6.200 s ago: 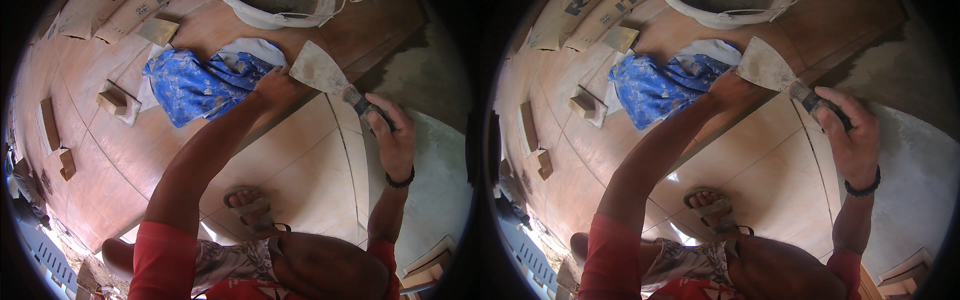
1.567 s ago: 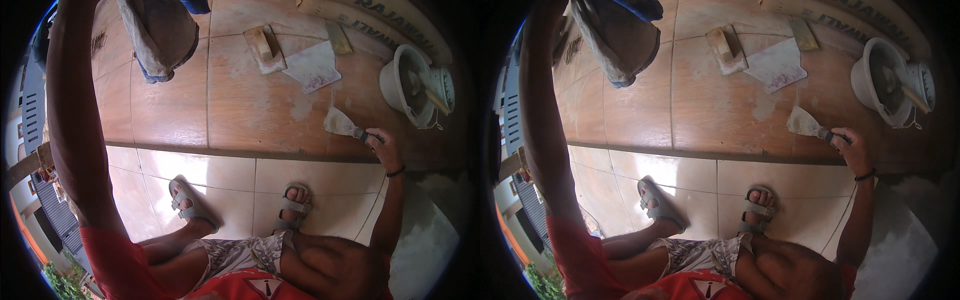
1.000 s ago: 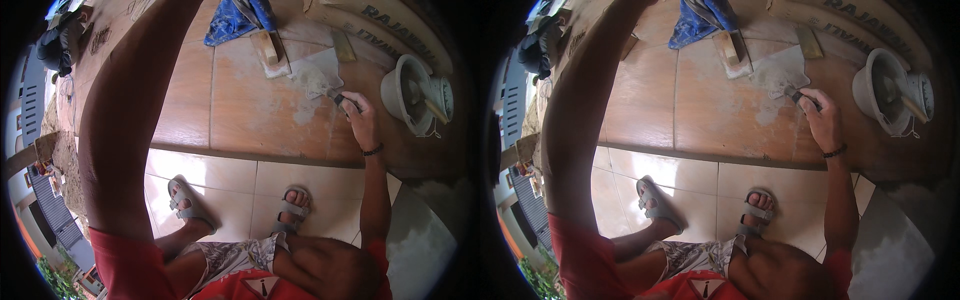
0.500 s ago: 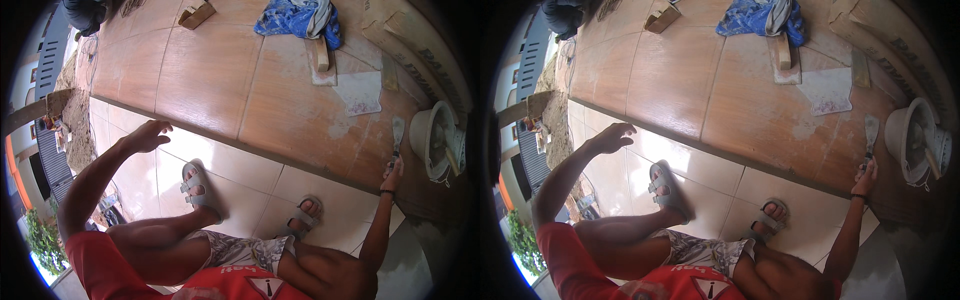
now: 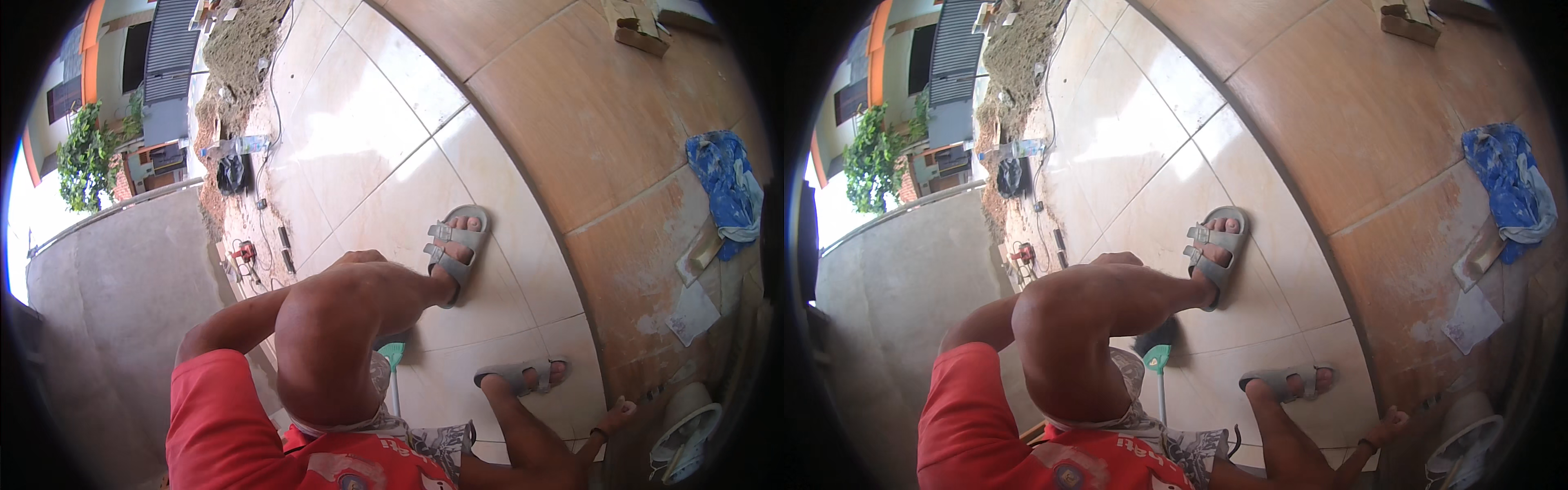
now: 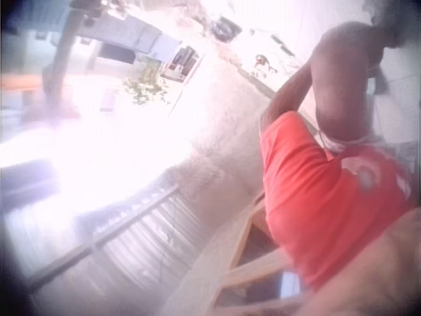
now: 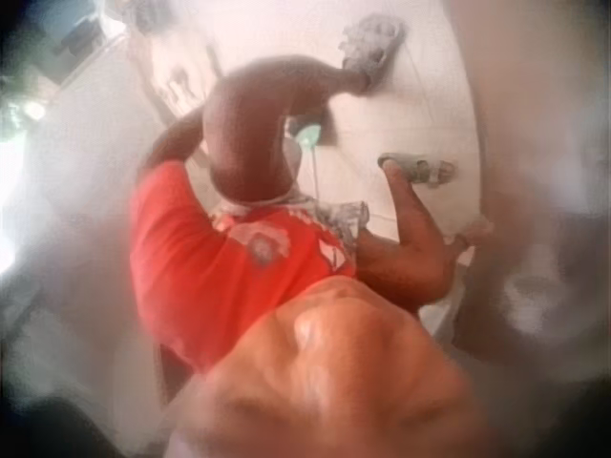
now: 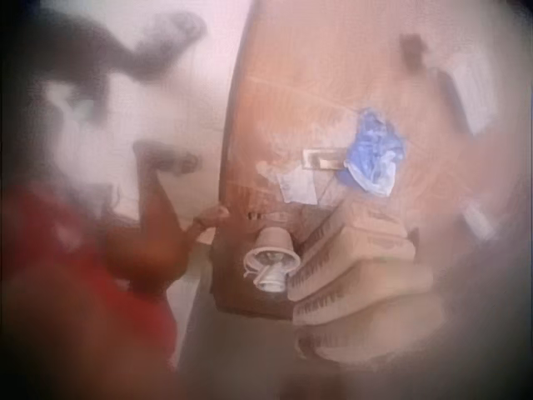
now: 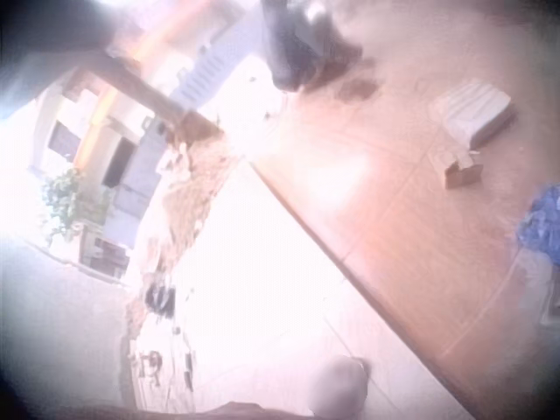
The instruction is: The person scrapes excess grout from tile joints with a trowel, then sweeps the floor with a broom. Later, the person squats and applies grout to the wall base using a brush and bucket.
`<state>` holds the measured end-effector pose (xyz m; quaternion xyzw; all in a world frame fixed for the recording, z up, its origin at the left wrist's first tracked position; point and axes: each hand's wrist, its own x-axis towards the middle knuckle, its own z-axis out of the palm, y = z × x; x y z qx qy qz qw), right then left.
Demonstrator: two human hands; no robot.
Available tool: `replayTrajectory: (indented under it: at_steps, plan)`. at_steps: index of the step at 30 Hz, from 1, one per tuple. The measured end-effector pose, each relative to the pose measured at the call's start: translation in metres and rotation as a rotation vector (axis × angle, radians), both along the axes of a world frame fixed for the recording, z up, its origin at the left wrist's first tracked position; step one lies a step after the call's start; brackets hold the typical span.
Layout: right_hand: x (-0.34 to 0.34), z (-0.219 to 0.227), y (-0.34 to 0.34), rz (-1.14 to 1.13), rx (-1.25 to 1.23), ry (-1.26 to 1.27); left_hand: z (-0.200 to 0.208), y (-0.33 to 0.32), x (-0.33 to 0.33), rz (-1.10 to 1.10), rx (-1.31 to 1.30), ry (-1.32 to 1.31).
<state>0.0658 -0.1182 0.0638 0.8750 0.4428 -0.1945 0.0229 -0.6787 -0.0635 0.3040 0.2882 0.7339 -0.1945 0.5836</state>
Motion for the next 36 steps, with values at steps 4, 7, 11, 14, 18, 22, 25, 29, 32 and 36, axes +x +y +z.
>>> replayTrajectory:
  at_steps: [4,7,11,14,18,22,25,29,32,36]
  plan:
    - [-0.055,0.067,-0.054,0.138,-0.235,0.236,0.056,-0.081,0.004,0.207,-0.022,-0.042]
    - [-0.086,0.135,-0.083,0.265,-0.444,0.408,0.105,-0.158,0.007,0.351,-0.044,-0.014]
    - [-0.094,0.235,-0.099,0.396,-0.644,0.519,0.143,-0.285,0.018,0.413,0.026,0.021]
    - [-0.086,0.302,-0.081,0.491,-0.725,0.533,0.177,-0.396,0.048,0.541,-0.044,0.017]
    - [-0.051,0.386,-0.012,0.284,-0.593,0.725,0.217,-0.47,0.144,0.813,-0.195,-0.105]
    - [-0.127,0.515,0.074,0.436,-0.557,0.549,0.276,-0.436,0.239,1.266,-0.412,-0.288]
    - [-0.098,0.533,0.12,0.532,-0.564,0.539,0.26,-0.434,0.291,1.433,-0.391,-0.347]
    - [-0.132,0.551,0.176,1.217,-0.329,0.207,0.254,-0.416,0.358,1.297,-0.326,-0.173]
    - [-0.215,0.592,0.211,1.118,-0.563,0.319,0.24,-0.401,0.387,1.185,-0.326,-0.035]
    - [-0.228,0.572,0.243,1.4,-0.465,0.333,0.228,-0.381,0.412,1.112,-0.38,0.098]
